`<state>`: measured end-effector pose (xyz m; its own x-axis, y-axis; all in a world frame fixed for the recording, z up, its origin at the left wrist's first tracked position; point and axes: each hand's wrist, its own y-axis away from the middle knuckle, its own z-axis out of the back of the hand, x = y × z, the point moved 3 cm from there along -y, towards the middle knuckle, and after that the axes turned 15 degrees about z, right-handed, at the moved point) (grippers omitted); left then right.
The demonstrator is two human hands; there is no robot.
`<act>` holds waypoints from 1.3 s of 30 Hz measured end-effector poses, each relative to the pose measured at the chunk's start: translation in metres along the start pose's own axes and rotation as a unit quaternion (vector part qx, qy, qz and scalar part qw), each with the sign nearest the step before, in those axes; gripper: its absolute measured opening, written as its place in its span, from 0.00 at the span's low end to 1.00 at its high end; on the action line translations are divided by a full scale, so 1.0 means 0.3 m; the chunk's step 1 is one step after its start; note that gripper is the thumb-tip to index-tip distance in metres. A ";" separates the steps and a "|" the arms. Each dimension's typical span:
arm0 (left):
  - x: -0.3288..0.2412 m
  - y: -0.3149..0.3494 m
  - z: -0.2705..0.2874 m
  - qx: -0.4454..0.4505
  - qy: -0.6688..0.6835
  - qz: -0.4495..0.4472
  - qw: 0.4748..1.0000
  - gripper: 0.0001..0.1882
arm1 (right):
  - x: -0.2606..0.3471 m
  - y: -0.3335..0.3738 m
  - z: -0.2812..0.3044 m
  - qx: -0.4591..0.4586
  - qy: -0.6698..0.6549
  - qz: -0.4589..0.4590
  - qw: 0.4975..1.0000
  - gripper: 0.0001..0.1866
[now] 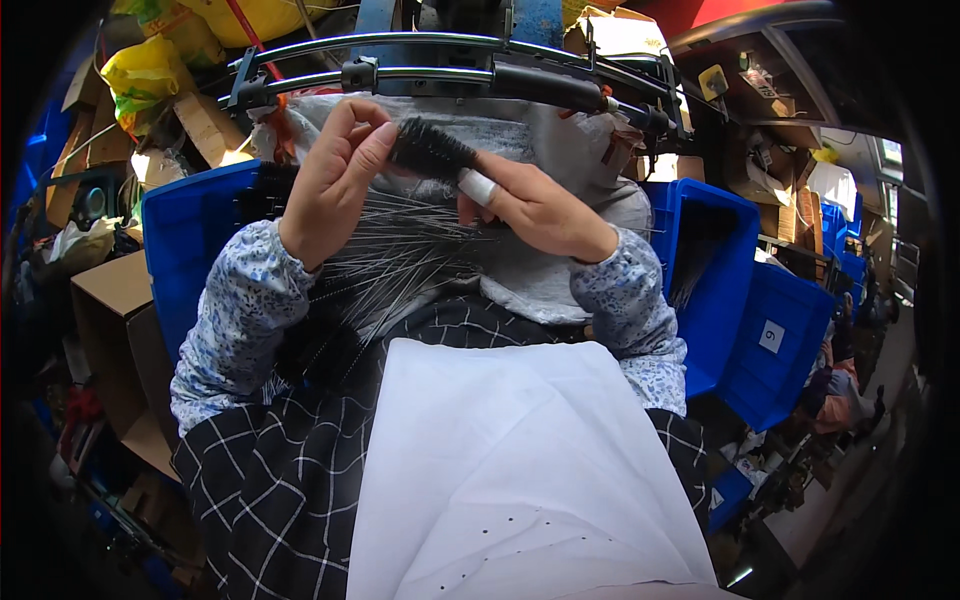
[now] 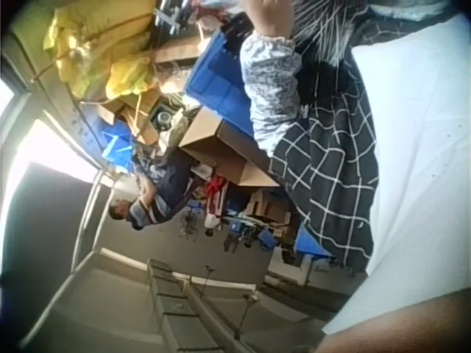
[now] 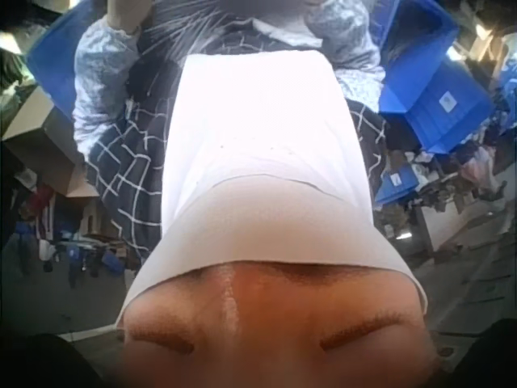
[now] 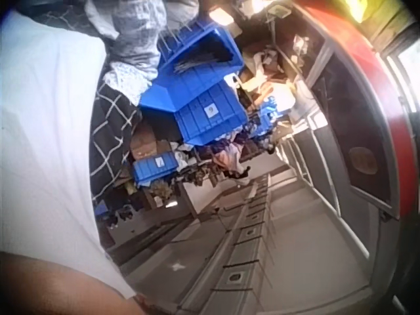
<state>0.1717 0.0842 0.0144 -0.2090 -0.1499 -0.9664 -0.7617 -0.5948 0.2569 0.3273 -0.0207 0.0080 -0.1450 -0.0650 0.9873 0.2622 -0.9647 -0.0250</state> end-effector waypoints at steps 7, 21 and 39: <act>0.066 0.190 0.239 -0.155 -0.277 0.086 0.944 0.14 | -0.133 -0.097 0.356 -0.355 0.527 0.008 0.772 0.13; 0.201 0.298 0.306 -0.166 -0.366 0.177 0.898 0.07 | -0.278 -0.187 0.517 -0.279 0.671 -0.036 0.686 0.14; -0.088 0.352 0.423 -0.477 -0.025 -0.176 0.861 0.10 | -0.327 -0.231 0.570 -0.228 0.694 -0.048 0.681 0.18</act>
<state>0.0189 0.1258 0.0683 -0.1114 0.1928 -0.9749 0.0617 -0.9778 -0.2004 0.4865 0.0962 -0.0601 -0.9860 0.1300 -0.1045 -0.0890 -0.9400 -0.3292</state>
